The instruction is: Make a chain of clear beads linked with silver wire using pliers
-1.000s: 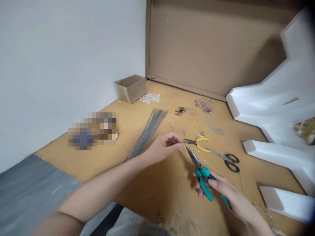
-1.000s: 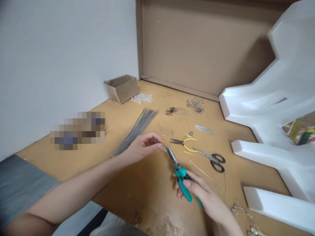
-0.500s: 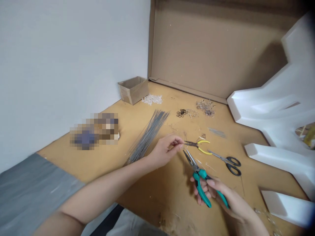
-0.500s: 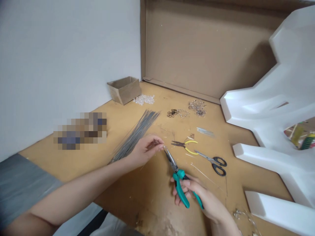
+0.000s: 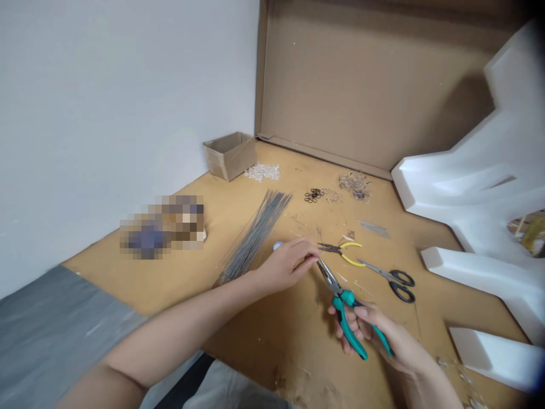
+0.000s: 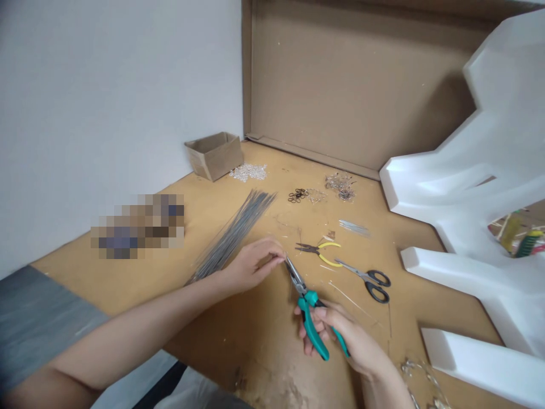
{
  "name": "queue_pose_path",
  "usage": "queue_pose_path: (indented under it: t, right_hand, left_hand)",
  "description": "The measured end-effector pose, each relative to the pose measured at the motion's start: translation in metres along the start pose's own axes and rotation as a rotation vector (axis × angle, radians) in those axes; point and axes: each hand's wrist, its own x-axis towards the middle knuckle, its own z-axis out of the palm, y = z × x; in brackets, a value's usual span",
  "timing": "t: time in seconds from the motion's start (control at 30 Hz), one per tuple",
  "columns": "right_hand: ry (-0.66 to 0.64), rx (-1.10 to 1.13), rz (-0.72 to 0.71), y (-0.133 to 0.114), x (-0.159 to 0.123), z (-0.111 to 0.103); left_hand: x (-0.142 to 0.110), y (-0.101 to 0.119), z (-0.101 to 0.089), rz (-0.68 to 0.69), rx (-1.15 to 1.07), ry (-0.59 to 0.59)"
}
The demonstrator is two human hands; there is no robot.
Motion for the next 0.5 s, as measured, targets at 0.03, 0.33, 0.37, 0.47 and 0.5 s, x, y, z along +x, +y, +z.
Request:
queue_pose_path:
  t: [0.03,0.33,0.37,0.47,0.5]
  right_hand:
    - [0.004,-0.001,0.001,0.0004,0.0000,-0.0003]
    - [0.037,-0.039,-0.020,-0.0016,0.0004,0.0038]
    - [0.037,-0.048,-0.022,-0.0013,0.0003,0.0038]
    - [0.037,-0.061,-0.011,-0.0001,0.0001,0.0028]
    - [0.041,-0.064,-0.005,0.0000,0.0001,0.0026]
  left_hand:
    - [-0.0001,-0.0005,0.0002,0.004,0.000,-0.004]
    - [-0.0002,-0.0021,0.0005,-0.029,0.013,-0.039]
    - [-0.0003,-0.0022,0.0003,-0.028,0.014,-0.047]
    - [-0.0005,-0.0029,-0.0002,-0.023,0.015,-0.072]
    - [-0.0004,-0.0032,-0.0003,-0.021,0.018,-0.078]
